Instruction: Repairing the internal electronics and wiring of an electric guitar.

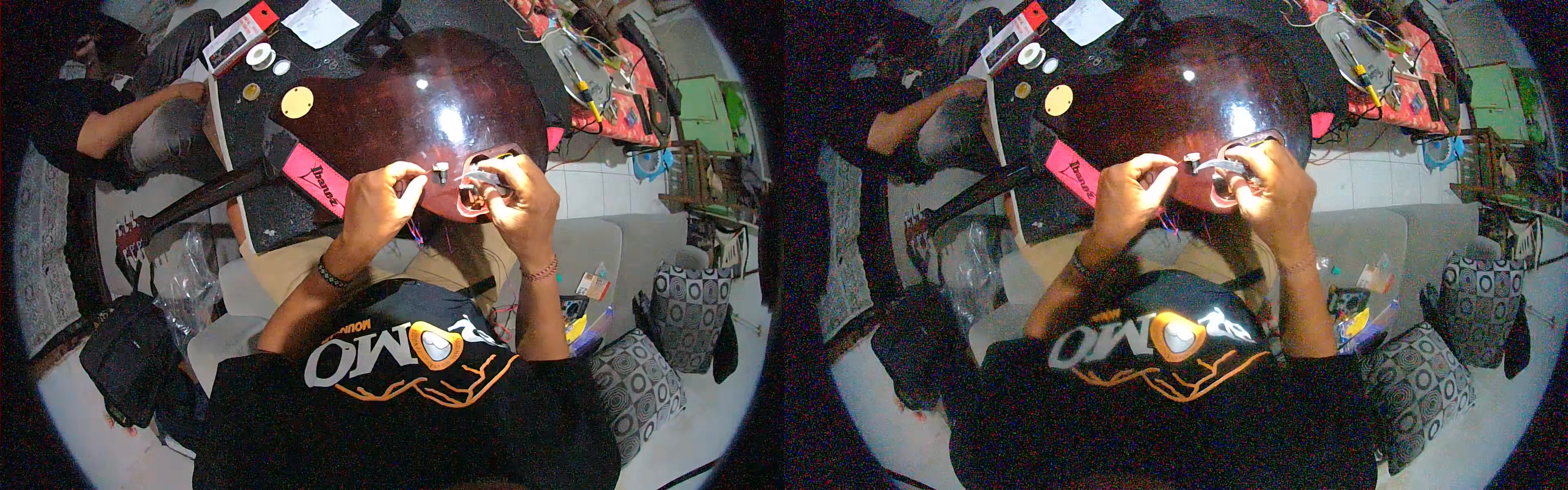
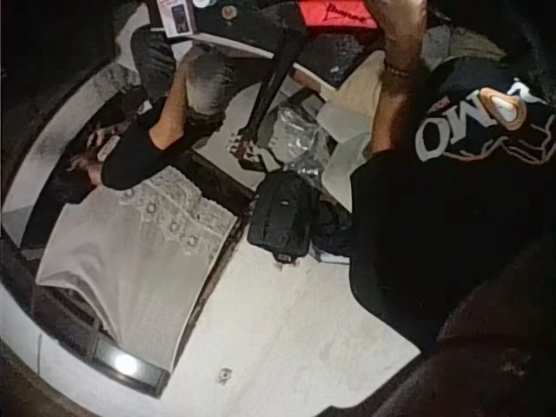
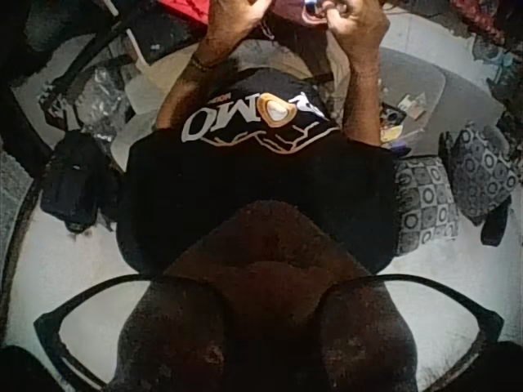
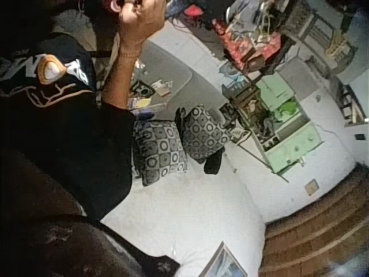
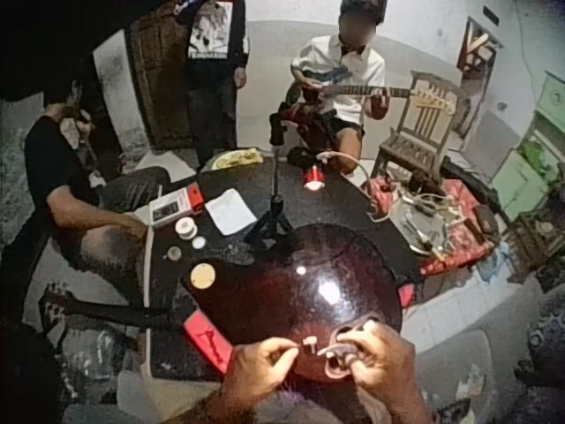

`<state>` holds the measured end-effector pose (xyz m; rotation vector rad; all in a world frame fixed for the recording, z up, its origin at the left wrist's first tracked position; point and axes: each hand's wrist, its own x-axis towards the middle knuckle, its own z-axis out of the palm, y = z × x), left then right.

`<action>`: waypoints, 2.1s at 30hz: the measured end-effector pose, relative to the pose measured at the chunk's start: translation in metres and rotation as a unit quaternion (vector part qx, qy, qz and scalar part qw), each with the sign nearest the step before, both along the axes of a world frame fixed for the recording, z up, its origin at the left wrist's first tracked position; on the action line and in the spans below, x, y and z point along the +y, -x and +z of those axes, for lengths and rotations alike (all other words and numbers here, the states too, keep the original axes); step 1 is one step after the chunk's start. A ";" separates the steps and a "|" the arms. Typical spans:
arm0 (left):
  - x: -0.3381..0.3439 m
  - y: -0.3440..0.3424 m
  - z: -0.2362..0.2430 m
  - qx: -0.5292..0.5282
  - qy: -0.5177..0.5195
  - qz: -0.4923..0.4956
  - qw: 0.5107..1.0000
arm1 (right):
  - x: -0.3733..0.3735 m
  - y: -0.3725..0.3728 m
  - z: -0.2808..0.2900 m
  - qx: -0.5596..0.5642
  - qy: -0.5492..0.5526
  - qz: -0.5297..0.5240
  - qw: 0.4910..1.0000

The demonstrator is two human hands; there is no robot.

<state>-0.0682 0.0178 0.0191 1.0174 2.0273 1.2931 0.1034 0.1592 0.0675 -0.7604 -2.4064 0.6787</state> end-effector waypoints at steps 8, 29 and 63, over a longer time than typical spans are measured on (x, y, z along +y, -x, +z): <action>0.000 0.000 -0.003 0.005 -0.009 0.001 1.000 | 0.012 -0.027 -0.004 0.061 -0.007 -0.065 0.996; 0.002 -0.001 0.000 0.013 0.011 0.002 1.000 | -0.034 -0.280 -0.179 -0.443 0.074 -0.359 0.818; -0.001 -0.002 0.002 0.047 -0.004 -0.002 0.999 | -0.042 -0.112 -0.161 -0.108 0.028 -0.127 0.986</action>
